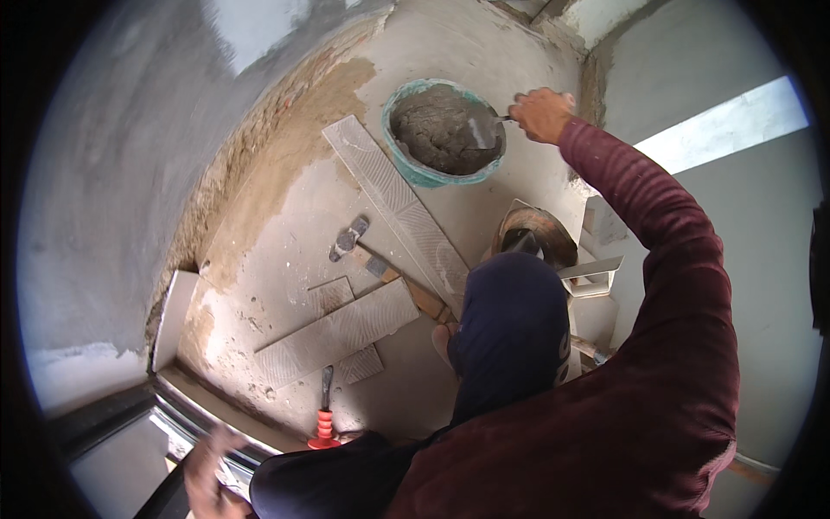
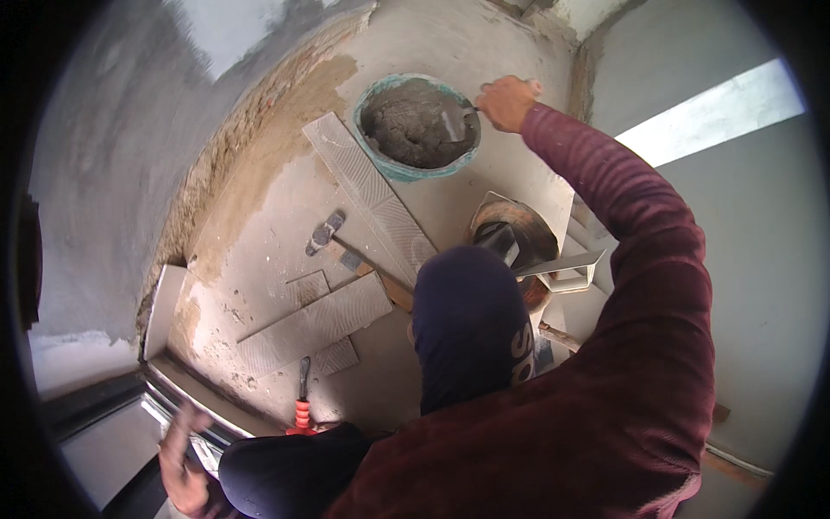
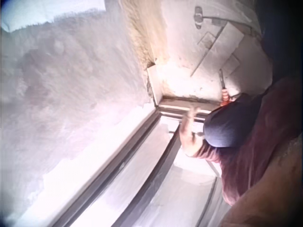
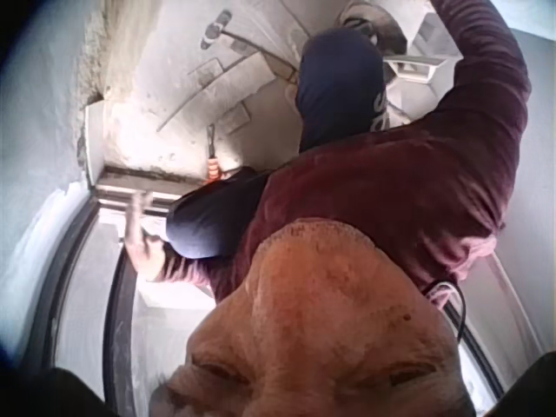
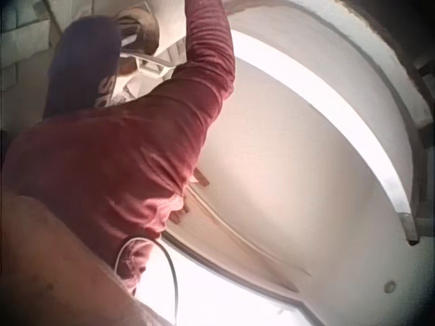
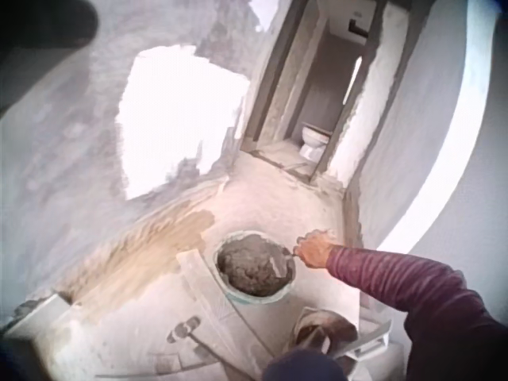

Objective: The person uses an angle grinder to cut a ceramic tile, then moves to a wall section near a window. They apply mortar to the wall and the back of the tile using a trowel, then press the tile into place and adjust it.

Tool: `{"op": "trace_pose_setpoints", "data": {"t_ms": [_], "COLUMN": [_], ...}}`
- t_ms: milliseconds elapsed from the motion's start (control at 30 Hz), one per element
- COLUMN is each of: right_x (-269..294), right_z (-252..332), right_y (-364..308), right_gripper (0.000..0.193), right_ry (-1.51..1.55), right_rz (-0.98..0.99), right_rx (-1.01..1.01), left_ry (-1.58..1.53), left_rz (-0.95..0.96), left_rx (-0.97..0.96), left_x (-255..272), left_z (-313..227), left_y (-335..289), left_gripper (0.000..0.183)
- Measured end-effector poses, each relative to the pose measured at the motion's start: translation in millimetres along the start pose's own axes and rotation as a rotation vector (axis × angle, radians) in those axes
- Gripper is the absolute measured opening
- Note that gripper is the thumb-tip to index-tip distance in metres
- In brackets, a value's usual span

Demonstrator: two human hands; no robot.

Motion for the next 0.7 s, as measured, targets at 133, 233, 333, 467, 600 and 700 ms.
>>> {"op": "trace_pose_setpoints", "data": {"t_ms": [133,233,333,467,600,700], "right_x": [-33,-60,-64,-65,-71,-82], "right_z": [2,9,21,9,10,13], "right_y": [33,47,43,17,-1,-16], "right_gripper": [0.015,0.015,0.016,0.016,0.018,0.021], "right_ry": [-0.017,0.073,0.035,0.338,0.401,0.53], "right_rz": [-0.037,0.054,-0.045,-0.018,-0.039,-0.014], "right_rx": [0.163,0.066,0.181,0.089,0.127,0.073], "left_ry": [-0.001,0.217,0.173,0.171,0.154,0.16], "left_rz": [0.378,0.321,0.21,0.242,0.239,0.237], "left_rx": [-0.018,0.052,0.135,0.204,0.183,0.158], "left_x": [-41,-57,-55,-58,-57,-57], "left_z": [-33,-39,-31,-34,-35,-34], "left_y": [6,11,7,14,15,15], "left_gripper": [0.08,0.068,0.062,0.06,0.06,0.059]}}
Point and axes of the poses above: each hand's wrist, its own y-axis towards the middle knuckle, its own x-axis out of the back of the hand, z = x × y, the point moved 4 cm from there along y, towards the middle knuckle, and after that the axes turned 9 degrees about z, right-handed, at the moved point
